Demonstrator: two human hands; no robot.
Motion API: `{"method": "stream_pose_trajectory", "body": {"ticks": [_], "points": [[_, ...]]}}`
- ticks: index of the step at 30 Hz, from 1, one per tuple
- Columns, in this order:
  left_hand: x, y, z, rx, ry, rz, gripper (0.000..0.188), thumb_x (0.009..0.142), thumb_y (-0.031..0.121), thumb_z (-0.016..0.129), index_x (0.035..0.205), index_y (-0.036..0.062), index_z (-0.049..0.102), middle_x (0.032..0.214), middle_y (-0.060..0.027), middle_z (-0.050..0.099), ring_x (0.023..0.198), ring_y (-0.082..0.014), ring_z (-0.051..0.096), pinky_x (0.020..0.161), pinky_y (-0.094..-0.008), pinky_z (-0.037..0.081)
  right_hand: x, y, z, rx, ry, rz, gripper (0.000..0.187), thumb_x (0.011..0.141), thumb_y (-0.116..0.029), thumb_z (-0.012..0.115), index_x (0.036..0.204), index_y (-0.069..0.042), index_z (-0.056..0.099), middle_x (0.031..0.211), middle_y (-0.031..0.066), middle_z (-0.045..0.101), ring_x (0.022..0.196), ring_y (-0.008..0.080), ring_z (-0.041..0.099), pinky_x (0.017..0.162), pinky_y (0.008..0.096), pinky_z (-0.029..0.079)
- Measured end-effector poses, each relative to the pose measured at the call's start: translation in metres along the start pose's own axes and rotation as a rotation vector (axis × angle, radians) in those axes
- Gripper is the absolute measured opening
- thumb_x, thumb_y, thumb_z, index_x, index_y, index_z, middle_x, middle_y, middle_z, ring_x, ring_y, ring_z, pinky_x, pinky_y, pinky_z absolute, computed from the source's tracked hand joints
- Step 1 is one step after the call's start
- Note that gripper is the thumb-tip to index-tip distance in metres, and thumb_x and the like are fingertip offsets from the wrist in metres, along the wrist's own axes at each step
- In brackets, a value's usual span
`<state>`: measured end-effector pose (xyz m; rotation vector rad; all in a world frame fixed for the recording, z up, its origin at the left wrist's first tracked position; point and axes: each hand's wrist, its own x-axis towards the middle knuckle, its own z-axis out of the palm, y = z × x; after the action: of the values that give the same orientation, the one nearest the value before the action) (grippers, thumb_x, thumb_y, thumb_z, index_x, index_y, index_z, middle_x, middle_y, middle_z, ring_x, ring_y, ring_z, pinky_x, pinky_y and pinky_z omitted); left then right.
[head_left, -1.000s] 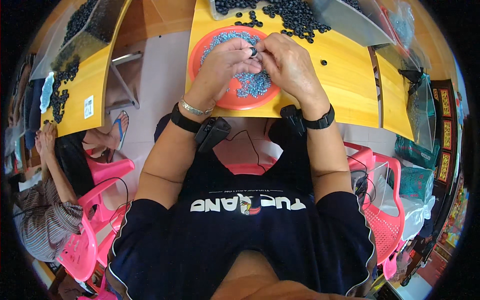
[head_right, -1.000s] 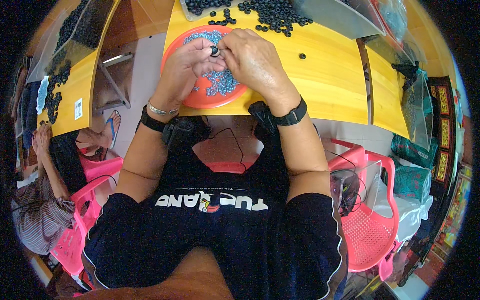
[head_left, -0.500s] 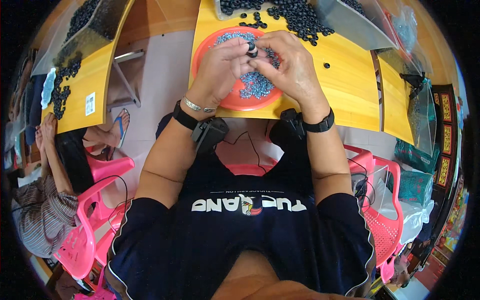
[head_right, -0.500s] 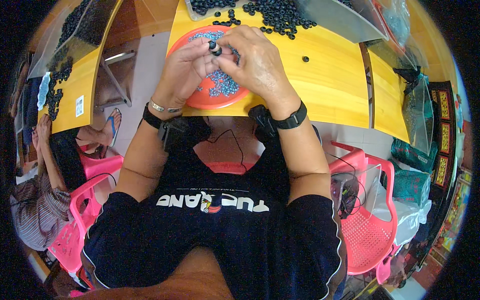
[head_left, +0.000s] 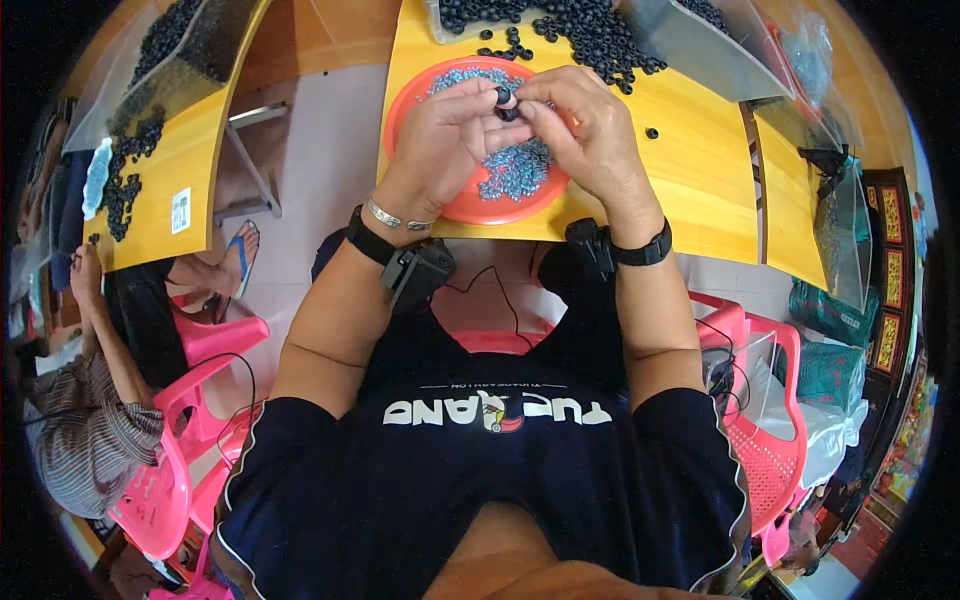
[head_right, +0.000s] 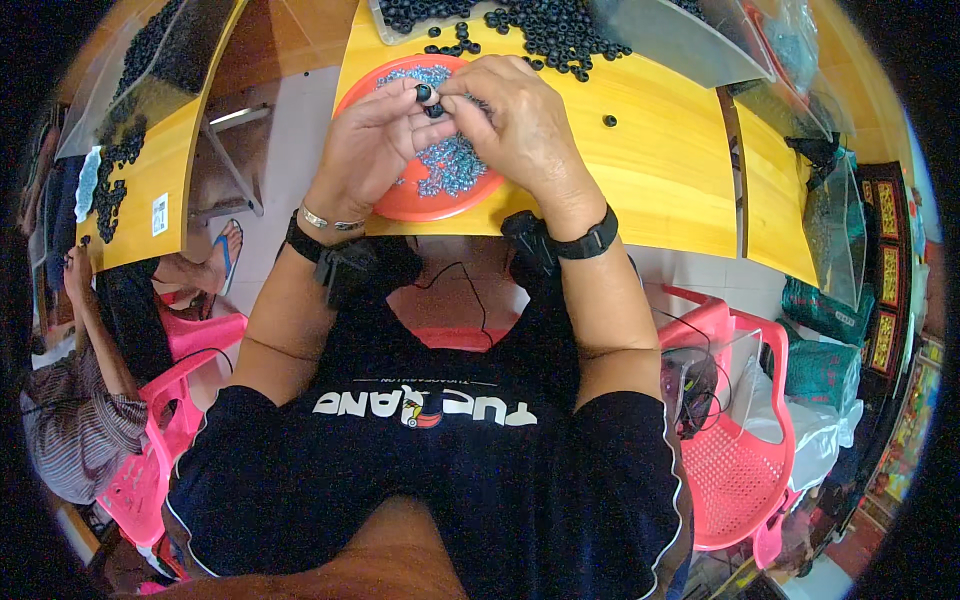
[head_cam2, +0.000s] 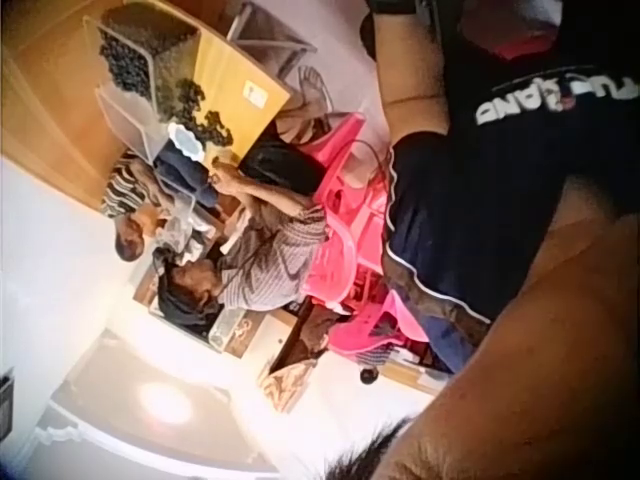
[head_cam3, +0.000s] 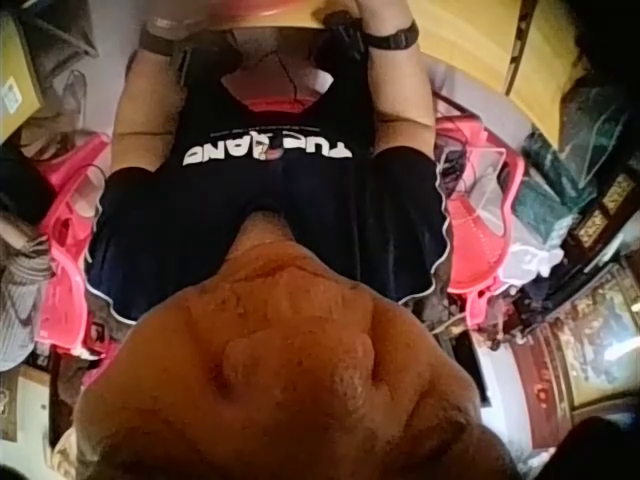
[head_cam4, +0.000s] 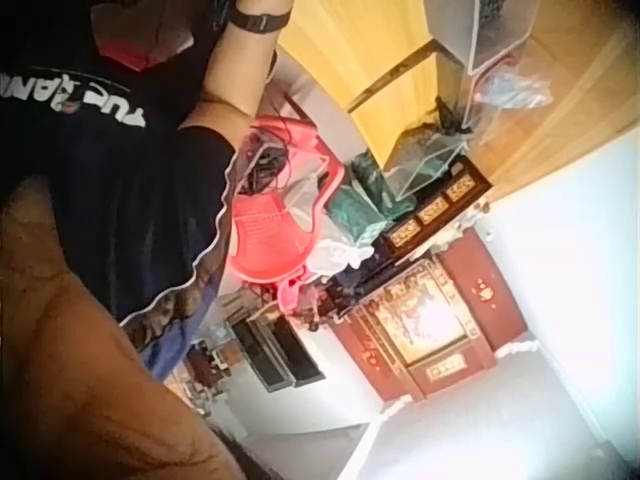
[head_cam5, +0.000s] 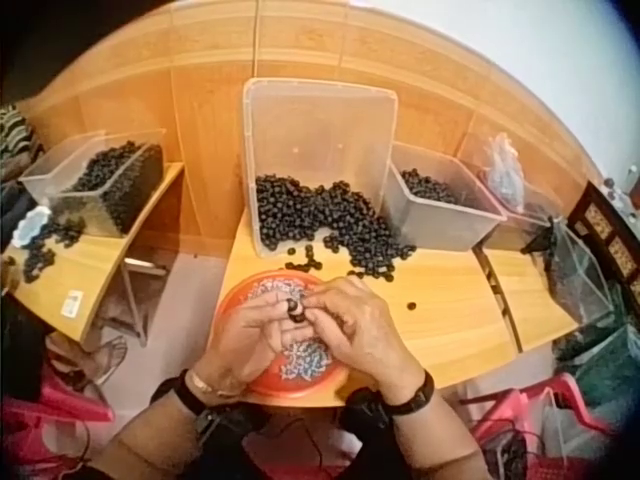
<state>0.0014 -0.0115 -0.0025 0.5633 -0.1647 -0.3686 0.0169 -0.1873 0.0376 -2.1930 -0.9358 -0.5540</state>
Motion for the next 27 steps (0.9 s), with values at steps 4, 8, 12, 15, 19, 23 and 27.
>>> {"method": "stream_pose_trajectory", "body": {"ticks": [4, 8, 12, 15, 19, 23, 27], "points": [[0.0, 0.001, 0.004, 0.112, 0.048, -0.014, 0.017, 0.093, 0.008, 0.045, 0.104, -0.0033, 0.05, 0.1, -0.0139, 0.058, 0.095, -0.0249, 0.061, 0.087, -0.0372, 0.051, -0.001, -0.006, 0.001, -0.013, -0.042, 0.005, 0.015, 0.073, -0.01, 0.069, 0.086, -0.003, 0.063, 0.087, 0.0096, 0.064, 0.082, 0.0272, 0.06, 0.073, 0.0341, 0.048], [0.002, -0.001, -0.002, 0.069, 0.042, -0.004, 0.016, 0.093, 0.008, 0.045, 0.103, -0.0023, 0.05, 0.1, -0.0128, 0.058, 0.096, -0.0238, 0.06, 0.088, -0.0365, 0.05, -0.002, -0.001, 0.007, -0.046, -0.025, 0.027, 0.016, 0.072, -0.011, 0.07, 0.085, -0.003, 0.063, 0.087, 0.0095, 0.064, 0.082, 0.0271, 0.06, 0.073, 0.035, 0.048], [0.002, 0.0, 0.0, 0.076, 0.021, -0.005, 0.015, 0.093, 0.009, 0.045, 0.103, -0.0015, 0.051, 0.099, -0.0115, 0.057, 0.097, -0.0229, 0.06, 0.089, -0.037, 0.05, -0.001, -0.004, 0.007, -0.079, -0.019, -0.002, 0.015, 0.073, -0.01, 0.069, 0.083, -0.002, 0.062, 0.087, 0.0095, 0.064, 0.081, 0.0269, 0.06, 0.072, 0.0346, 0.048], [0.001, 0.002, 0.005, 0.053, -0.011, 0.007, 0.016, 0.093, 0.009, 0.045, 0.103, -0.002, 0.05, 0.099, -0.0113, 0.056, 0.096, -0.0235, 0.06, 0.089, -0.0385, 0.05, -0.001, -0.003, 0.007, -0.071, 0.017, -0.028, 0.012, 0.075, -0.008, 0.067, 0.083, -0.002, 0.062, 0.086, 0.0098, 0.064, 0.08, 0.0265, 0.06, 0.071, 0.0336, 0.048], [-0.001, 0.004, 0.001, 0.033, -0.034, -0.015, 0.016, 0.093, 0.008, 0.045, 0.103, -0.0028, 0.049, 0.099, -0.0117, 0.056, 0.098, -0.0265, 0.06, 0.09, -0.0412, 0.05, 0.0, 0.003, 0.006, 0.007, 0.058, -0.026, 0.008, 0.077, -0.005, 0.064, 0.084, -0.001, 0.063, 0.085, 0.0099, 0.065, 0.08, 0.0261, 0.061, 0.07, 0.0328, 0.048], [0.0, -0.001, -0.001, -0.021, -0.01, -0.014, 0.017, 0.093, 0.008, 0.045, 0.104, -0.0031, 0.049, 0.099, -0.012, 0.056, 0.099, -0.0272, 0.06, 0.09, -0.0414, 0.05, 0.0, 0.005, 0.001, 0.043, -0.014, 0.022, 0.012, 0.076, -0.006, 0.065, 0.087, -0.001, 0.064, 0.086, 0.0097, 0.065, 0.08, 0.0259, 0.061, 0.071, 0.0323, 0.049], [-0.001, 0.002, 0.005, 0.101, 0.036, -0.005, 0.018, 0.093, 0.009, 0.045, 0.104, -0.0034, 0.049, 0.1, -0.0121, 0.057, 0.097, -0.0252, 0.061, 0.09, -0.0388, 0.049, -0.001, 0.004, -0.001, 0.052, -0.031, -0.035, 0.015, 0.075, -0.008, 0.067, 0.088, -0.001, 0.064, 0.087, 0.0095, 0.065, 0.081, 0.0252, 0.061, 0.071, 0.032, 0.049]]}}
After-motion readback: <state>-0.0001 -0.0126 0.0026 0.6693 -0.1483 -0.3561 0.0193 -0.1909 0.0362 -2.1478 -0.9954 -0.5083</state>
